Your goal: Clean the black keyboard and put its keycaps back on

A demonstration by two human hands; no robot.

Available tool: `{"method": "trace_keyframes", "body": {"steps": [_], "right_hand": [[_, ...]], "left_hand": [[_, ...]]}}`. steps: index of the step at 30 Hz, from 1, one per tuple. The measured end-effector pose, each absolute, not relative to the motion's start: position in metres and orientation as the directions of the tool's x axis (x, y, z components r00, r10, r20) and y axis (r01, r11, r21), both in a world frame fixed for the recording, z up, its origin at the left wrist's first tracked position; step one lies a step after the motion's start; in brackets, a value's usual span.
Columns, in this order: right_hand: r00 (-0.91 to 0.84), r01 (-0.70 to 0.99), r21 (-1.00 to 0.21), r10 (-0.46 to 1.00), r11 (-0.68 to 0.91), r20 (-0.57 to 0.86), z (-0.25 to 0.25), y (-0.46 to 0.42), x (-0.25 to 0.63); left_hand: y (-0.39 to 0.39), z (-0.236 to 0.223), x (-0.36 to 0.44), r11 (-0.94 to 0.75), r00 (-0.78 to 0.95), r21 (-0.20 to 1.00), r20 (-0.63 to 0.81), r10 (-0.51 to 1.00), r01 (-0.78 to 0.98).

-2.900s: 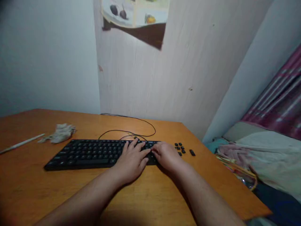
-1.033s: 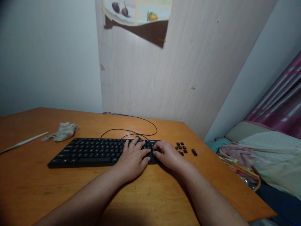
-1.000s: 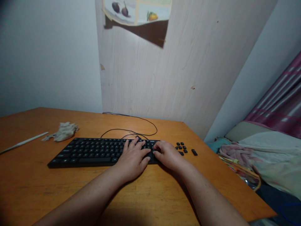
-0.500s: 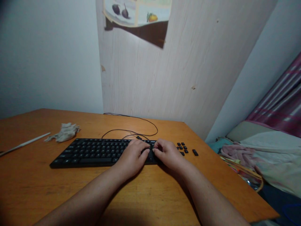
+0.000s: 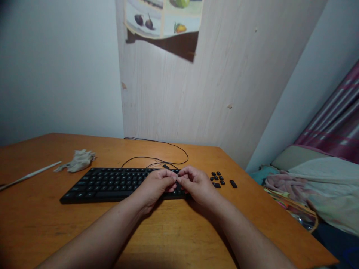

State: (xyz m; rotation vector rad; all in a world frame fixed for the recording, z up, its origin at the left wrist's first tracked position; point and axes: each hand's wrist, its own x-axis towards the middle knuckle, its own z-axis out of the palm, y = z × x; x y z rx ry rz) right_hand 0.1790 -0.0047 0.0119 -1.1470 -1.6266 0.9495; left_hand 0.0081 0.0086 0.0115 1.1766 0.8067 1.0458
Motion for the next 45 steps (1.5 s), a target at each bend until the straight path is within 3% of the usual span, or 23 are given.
{"method": "trace_keyframes", "body": {"steps": [7, 17, 30, 35, 45], "right_hand": [[-0.195, 0.509, -0.778, 0.93, 0.368, 0.313, 0.013, -0.011, 0.178], [-0.306, 0.698, -0.481, 0.829, 0.53, 0.469, 0.027, -0.015, 0.175], [-0.163, 0.709, -0.6, 0.914, 0.371, 0.372, 0.022, 0.002, 0.206], [-0.187, 0.76, -0.561, 0.938, 0.327, 0.293, 0.015, 0.013, 0.226], [-0.314, 0.789, -0.473, 0.919, 0.393, 0.24, 0.007, 0.014, 0.216]], "left_hand": [[0.012, 0.008, 0.008, 0.099, 0.304, 0.971, -0.029, 0.952, -0.217], [0.011, 0.011, 0.007, 0.131, 0.298, 0.966, -0.06, 0.953, -0.221], [0.013, 0.016, 0.009, 0.111, 0.243, 0.969, -0.055, 0.969, -0.222], [0.017, 0.014, 0.006, 0.081, 0.204, 0.972, -0.035, 0.978, -0.222], [0.019, 0.015, 0.005, 0.053, 0.177, 0.973, -0.013, 0.984, -0.223]]}}
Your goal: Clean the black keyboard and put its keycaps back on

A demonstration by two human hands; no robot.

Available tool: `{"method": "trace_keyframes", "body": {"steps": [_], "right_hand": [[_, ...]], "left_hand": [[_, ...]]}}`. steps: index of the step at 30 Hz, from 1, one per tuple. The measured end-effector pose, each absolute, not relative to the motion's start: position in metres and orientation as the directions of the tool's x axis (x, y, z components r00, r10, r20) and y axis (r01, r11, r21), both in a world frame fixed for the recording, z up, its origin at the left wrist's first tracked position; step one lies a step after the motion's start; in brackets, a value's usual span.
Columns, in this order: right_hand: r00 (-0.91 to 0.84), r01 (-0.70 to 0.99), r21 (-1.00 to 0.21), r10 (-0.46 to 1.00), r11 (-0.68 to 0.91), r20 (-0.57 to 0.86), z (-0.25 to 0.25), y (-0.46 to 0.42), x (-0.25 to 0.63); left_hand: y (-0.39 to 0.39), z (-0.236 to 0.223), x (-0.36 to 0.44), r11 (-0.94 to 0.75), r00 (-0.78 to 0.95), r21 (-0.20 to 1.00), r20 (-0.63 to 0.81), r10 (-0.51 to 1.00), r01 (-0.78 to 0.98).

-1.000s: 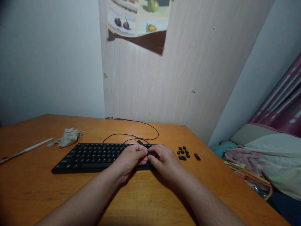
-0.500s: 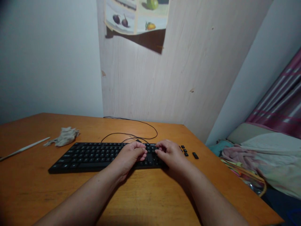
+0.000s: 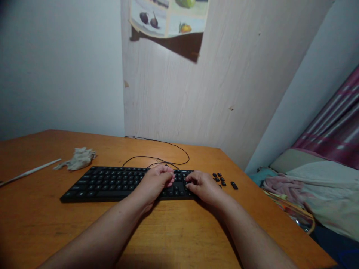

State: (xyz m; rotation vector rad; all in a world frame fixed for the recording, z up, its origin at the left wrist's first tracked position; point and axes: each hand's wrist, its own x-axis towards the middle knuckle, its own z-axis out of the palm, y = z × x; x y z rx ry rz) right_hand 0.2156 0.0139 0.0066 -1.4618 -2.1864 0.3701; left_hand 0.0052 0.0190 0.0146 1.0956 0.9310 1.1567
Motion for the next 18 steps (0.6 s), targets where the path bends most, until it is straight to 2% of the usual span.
{"method": "trace_keyframes", "body": {"steps": [11, 14, 18], "right_hand": [[-0.32, 0.797, -0.451, 0.914, 0.401, 0.248, 0.001, 0.018, 0.219], [-0.356, 0.829, -0.361, 0.901, 0.427, 0.248, 0.006, 0.013, 0.213], [-0.371, 0.909, -0.14, 0.915, 0.392, 0.158, 0.022, -0.004, 0.199]], "left_hand": [[0.019, 0.013, 0.005, -0.016, 0.163, 0.983, 0.046, 0.986, -0.182], [0.018, 0.014, 0.004, -0.034, 0.158, 0.985, 0.061, 0.986, -0.167], [0.018, 0.014, 0.003, -0.072, 0.161, 0.984, 0.098, 0.982, -0.163]]}}
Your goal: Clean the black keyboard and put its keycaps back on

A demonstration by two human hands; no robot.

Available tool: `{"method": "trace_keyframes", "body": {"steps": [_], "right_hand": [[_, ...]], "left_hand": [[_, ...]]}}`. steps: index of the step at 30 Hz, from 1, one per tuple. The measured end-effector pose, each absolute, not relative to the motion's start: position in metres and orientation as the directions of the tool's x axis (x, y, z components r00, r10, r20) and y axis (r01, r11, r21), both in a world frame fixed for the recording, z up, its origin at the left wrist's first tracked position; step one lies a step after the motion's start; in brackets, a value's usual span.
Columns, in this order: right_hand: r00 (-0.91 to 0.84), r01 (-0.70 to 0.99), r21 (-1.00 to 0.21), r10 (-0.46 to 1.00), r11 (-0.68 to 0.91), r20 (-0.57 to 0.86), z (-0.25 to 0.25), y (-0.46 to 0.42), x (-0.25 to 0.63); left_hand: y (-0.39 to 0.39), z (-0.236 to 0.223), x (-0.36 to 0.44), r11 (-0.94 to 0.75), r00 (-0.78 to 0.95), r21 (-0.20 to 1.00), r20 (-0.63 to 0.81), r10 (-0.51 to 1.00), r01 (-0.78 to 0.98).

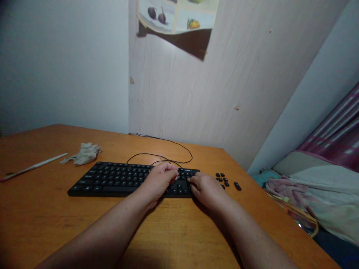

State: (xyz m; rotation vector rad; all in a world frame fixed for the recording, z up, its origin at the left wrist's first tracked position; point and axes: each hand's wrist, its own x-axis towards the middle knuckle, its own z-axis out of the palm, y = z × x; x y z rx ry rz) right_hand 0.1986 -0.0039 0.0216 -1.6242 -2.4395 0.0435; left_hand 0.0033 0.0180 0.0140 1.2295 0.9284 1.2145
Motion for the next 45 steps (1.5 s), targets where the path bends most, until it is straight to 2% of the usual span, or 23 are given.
{"method": "trace_keyframes", "body": {"steps": [4, 10, 21, 30, 33, 40, 45], "right_hand": [[-0.327, 0.945, 0.036, 0.942, 0.325, 0.073, 0.03, -0.017, 0.189], [-0.284, 0.953, 0.118, 0.958, 0.28, 0.025, 0.034, -0.022, 0.184], [-0.285, 0.957, 0.065, 0.957, 0.282, 0.048, 0.033, -0.022, 0.188], [-0.279, 0.953, -0.106, 0.958, 0.285, 0.065, 0.033, -0.019, 0.194], [-0.281, 0.956, -0.075, 0.958, 0.284, 0.053, 0.033, -0.02, 0.194], [-0.264, 0.96, 0.103, 0.964, 0.259, 0.035, 0.033, -0.025, 0.189], [-0.249, 0.957, 0.16, 0.968, 0.242, 0.03, 0.033, -0.026, 0.184]], "left_hand": [[0.019, 0.013, 0.003, -0.077, 0.158, 0.984, 0.102, 0.982, -0.158], [0.018, 0.013, 0.003, -0.096, 0.151, 0.987, 0.115, 0.982, -0.127], [0.016, 0.014, 0.003, -0.101, 0.141, 0.989, 0.116, 0.983, -0.107], [0.017, 0.012, 0.003, -0.091, 0.157, 0.99, 0.107, 0.982, -0.108], [0.017, 0.012, 0.003, -0.08, 0.156, 0.991, 0.097, 0.983, -0.107], [0.014, 0.015, 0.004, -0.047, 0.159, 0.992, 0.066, 0.985, -0.119], [0.014, 0.015, 0.004, -0.064, 0.147, 0.993, 0.078, 0.986, -0.101]]}}
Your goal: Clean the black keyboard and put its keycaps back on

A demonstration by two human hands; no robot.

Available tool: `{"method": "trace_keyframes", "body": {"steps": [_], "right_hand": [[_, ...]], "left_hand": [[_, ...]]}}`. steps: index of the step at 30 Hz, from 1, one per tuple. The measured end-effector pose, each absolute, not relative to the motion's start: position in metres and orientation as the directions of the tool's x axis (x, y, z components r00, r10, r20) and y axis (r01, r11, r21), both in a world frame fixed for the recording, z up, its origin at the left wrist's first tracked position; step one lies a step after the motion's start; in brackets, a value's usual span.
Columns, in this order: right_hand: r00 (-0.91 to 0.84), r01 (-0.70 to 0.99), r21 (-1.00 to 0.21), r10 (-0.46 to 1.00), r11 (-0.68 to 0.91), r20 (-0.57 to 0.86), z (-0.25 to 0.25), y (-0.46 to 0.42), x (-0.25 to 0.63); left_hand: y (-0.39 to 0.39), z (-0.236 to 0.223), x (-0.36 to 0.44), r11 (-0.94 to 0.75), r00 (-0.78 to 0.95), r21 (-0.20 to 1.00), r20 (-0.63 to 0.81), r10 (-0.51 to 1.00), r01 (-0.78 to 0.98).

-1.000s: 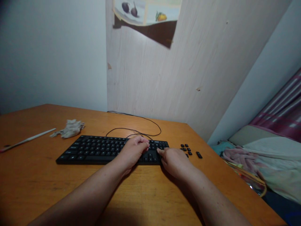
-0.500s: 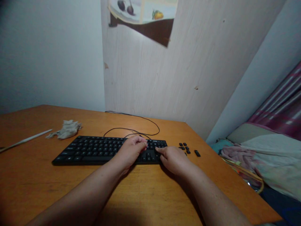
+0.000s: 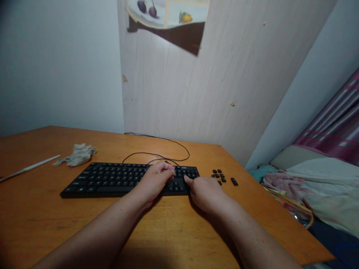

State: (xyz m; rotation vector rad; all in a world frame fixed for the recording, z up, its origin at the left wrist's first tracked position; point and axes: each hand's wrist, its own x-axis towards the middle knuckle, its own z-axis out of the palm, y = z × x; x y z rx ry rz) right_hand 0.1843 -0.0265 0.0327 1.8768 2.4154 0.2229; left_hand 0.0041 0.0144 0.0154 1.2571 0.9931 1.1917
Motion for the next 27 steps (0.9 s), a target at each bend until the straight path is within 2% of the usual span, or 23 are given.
{"method": "trace_keyframes", "body": {"steps": [12, 20, 23, 27], "right_hand": [[-0.26, 0.947, 0.199, 0.965, 0.251, 0.021, 0.033, -0.026, 0.182], [-0.277, 0.947, 0.174, 0.961, 0.269, 0.023, 0.032, -0.026, 0.179], [-0.256, 0.962, 0.118, 0.964, 0.247, 0.07, 0.036, -0.026, 0.186], [-0.217, 0.976, 0.01, 0.955, 0.219, 0.202, 0.042, -0.026, 0.198]], "left_hand": [[0.014, 0.013, 0.003, -0.069, 0.154, 0.992, 0.085, 0.984, -0.105], [0.017, 0.01, 0.004, -0.081, 0.151, 0.991, 0.096, 0.984, -0.103], [0.016, 0.012, 0.003, -0.072, 0.147, 0.993, 0.086, 0.985, -0.099], [0.014, 0.015, 0.002, -0.069, 0.147, 0.994, 0.081, 0.986, -0.086]]}}
